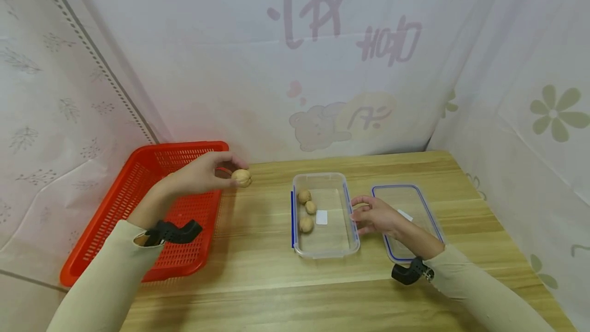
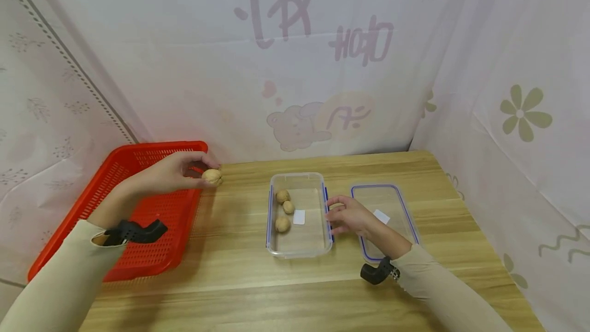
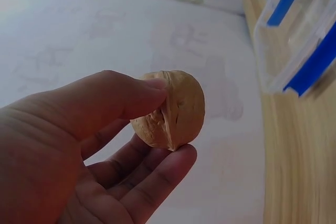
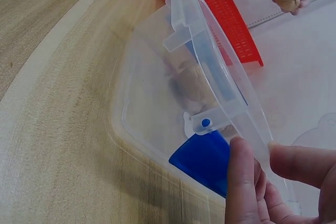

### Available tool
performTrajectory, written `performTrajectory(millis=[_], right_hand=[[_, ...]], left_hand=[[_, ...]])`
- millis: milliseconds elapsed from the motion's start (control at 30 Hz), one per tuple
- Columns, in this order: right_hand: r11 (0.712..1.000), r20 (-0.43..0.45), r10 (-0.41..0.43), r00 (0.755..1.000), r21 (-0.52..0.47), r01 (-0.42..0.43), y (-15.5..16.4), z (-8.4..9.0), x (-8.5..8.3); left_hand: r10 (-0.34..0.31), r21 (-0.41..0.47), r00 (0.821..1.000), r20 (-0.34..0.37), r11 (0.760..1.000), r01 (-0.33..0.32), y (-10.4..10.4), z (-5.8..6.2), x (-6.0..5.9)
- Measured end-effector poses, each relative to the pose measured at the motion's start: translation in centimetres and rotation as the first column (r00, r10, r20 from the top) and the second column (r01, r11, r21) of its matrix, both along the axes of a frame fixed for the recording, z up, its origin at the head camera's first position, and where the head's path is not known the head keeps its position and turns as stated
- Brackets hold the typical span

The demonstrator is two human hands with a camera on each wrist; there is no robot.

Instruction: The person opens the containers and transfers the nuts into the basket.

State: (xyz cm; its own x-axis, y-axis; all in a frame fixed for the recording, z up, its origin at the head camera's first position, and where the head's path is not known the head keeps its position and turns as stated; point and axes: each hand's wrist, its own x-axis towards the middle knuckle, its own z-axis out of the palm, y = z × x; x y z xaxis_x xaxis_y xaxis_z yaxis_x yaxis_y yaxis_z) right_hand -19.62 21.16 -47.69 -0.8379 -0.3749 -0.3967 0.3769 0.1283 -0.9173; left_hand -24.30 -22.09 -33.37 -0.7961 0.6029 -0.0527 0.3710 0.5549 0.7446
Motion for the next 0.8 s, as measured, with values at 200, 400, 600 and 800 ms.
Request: performTrajectory(millis=[200,400,600,800], right_hand=[[1.0,0.003,-0.001,1.0,-0.003,0.001,0.0,0.0,0.0],[1.0,0.002,0.001,1.0,-0.014,-0.001,0.0,-0.2,0.0],[1.0,0.003,-0.001,1.0,-0.018,0.001,0.0,-0.3,0.0],[1.0,-0.003,-0.004,1.0,-0.007,0.004,0.0,-0.2,0.1]], left_hand=[[0.066,0.001,0.998,0.012,0.998,-0.066,-2.9,-0.1,0.2],[0.157,-0.03,0.987,0.021,0.987,-0.156,-5.9,-0.6,0.1],[0.196,-0.055,0.981,-0.001,0.979,-0.196,-8.1,-1.3,-0.2],[0.226,-0.132,0.974,-0.038,0.965,-0.229,-9.7,-2.4,-0.6]])
